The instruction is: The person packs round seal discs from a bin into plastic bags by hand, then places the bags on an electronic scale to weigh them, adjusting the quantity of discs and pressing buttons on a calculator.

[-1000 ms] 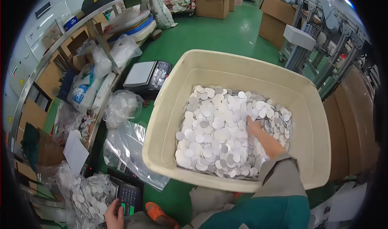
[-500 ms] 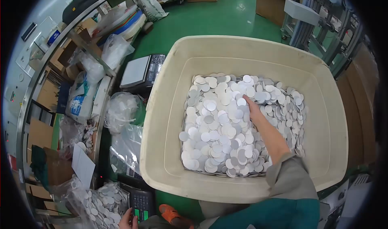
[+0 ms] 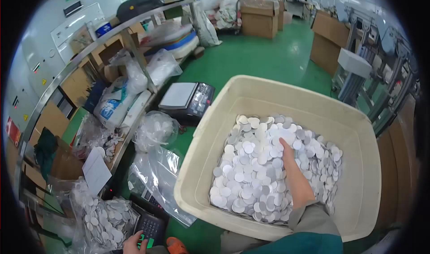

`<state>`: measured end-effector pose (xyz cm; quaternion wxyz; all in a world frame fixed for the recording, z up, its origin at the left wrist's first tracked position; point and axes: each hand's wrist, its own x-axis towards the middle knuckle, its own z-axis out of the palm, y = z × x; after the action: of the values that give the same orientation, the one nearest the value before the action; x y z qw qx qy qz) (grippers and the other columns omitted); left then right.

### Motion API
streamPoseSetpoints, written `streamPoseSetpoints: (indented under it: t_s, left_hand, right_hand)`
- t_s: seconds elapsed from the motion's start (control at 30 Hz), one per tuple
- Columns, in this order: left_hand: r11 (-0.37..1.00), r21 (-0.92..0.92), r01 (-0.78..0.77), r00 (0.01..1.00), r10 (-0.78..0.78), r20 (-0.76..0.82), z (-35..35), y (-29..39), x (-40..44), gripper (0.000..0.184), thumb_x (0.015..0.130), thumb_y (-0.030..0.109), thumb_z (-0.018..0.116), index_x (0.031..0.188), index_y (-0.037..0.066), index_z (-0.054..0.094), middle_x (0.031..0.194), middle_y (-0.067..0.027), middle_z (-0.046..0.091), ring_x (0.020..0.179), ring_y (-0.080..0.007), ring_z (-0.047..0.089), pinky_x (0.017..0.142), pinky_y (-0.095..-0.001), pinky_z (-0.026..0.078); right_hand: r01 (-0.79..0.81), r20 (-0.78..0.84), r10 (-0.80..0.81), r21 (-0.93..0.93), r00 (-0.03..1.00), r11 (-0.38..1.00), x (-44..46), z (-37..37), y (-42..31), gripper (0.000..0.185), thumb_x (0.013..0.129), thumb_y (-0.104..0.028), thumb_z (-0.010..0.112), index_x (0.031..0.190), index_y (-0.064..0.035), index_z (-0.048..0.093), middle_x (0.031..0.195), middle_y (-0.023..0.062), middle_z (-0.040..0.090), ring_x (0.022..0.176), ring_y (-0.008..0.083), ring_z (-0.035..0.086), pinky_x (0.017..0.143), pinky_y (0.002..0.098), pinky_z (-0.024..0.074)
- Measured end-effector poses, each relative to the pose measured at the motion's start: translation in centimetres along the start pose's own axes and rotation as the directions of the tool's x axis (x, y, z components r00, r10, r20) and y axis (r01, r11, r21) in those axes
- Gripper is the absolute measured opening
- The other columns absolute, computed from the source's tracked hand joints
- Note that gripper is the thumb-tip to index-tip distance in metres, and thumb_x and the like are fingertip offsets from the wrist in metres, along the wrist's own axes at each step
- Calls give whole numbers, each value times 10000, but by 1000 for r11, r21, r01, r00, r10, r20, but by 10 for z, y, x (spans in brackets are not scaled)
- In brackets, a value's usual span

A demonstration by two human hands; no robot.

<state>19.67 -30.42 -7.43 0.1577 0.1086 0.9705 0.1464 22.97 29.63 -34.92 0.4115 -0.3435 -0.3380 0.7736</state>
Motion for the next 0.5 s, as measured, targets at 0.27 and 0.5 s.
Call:
streamPoseSetpoints:
  t_s: [0.27,0.5]
  left_hand:
    - [993,-80,-86,996,83,-42,-4,-10,-8,328,824,230,525,1103,60,543,1005,-215,568,934,-351,535,803,-360,424]
    - [934,-235,-268,958,233,-167,19,-28,-6,298,742,105,595,1033,43,568,873,-134,592,747,-256,579,658,-316,447]
  right_hand:
    - [18,38,-9,-225,999,974,-42,29,-71,473,649,-140,730,1065,-8,545,1005,49,575,928,159,524,827,283,401]
    - [38,97,-27,-110,995,993,-118,51,-169,410,737,-171,664,1079,8,524,1047,97,573,898,213,578,794,319,473]
